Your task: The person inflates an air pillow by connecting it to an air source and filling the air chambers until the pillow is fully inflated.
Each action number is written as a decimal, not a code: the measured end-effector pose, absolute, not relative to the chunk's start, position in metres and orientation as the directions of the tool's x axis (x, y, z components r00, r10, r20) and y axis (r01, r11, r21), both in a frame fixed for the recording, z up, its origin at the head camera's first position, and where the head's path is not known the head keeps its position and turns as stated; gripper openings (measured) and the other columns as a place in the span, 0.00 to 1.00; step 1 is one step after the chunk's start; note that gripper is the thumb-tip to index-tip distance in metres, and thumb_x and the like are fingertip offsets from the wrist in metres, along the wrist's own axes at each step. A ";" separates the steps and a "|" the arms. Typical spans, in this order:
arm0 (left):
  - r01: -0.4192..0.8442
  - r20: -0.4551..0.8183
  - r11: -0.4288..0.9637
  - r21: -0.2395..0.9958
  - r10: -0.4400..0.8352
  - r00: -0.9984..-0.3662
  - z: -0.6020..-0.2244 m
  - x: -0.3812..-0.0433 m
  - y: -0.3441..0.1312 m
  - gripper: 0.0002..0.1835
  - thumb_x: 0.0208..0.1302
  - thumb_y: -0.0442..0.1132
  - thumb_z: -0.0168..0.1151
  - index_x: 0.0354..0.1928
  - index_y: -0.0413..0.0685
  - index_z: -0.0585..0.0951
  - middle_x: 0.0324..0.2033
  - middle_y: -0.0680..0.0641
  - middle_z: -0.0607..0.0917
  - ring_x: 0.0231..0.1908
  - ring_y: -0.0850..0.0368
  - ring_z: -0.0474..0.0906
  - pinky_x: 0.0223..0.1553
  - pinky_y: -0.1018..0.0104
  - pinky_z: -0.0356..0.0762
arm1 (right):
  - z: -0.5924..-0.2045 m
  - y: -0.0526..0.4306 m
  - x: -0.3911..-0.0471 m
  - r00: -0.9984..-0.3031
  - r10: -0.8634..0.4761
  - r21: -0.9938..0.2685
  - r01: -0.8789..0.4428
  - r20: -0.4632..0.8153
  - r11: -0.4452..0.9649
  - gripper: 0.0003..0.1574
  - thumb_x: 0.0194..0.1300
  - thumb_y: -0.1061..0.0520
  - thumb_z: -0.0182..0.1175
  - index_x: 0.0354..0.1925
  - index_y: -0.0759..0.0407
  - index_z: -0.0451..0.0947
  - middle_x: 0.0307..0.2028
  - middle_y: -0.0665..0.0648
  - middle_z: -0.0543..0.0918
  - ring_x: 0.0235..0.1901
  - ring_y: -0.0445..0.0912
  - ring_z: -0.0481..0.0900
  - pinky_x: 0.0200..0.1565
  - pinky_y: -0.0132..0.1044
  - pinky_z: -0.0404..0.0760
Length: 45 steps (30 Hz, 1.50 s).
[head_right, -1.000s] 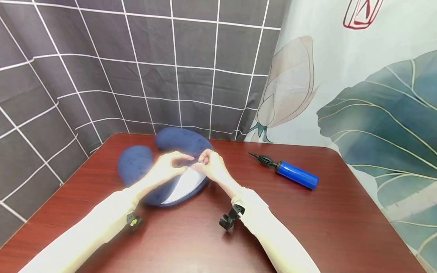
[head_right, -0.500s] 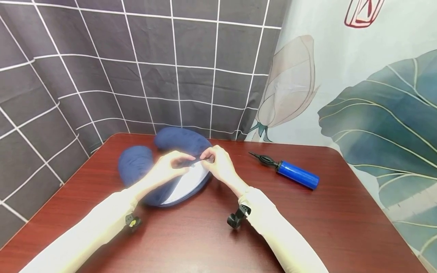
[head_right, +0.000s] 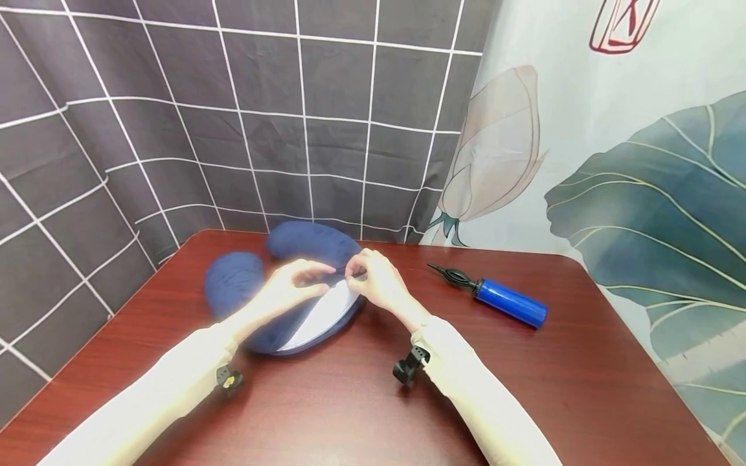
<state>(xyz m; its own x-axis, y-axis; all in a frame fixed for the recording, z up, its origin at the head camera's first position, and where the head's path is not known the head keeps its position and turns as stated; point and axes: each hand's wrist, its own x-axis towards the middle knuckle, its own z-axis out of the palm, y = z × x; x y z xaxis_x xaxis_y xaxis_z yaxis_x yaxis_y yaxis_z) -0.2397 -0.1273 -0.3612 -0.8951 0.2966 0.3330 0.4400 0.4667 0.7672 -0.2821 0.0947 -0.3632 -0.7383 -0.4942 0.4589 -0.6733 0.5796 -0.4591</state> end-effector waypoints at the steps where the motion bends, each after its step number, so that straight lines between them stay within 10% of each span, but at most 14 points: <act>1: 0.438 0.334 0.470 0.766 0.291 -0.897 -0.361 -0.240 -0.127 0.17 0.60 0.41 0.69 0.52 0.53 0.85 0.42 0.47 0.87 0.45 0.53 0.82 0.51 0.58 0.79 | -0.364 0.097 -0.282 -0.733 -0.503 -0.459 -0.680 0.459 0.572 0.01 0.57 0.59 0.65 0.29 0.54 0.82 0.32 0.53 0.81 0.37 0.46 0.77 0.42 0.38 0.77; 45: 0.640 0.453 0.484 0.597 0.455 -0.766 -0.357 -0.249 -0.128 0.09 0.57 0.37 0.71 0.41 0.50 0.88 0.34 0.49 0.85 0.38 0.57 0.80 0.42 0.69 0.76 | -0.372 0.114 -0.261 -0.726 -0.610 -0.430 -0.683 0.316 0.590 0.06 0.51 0.61 0.68 0.24 0.50 0.83 0.26 0.49 0.78 0.33 0.41 0.74 0.38 0.31 0.75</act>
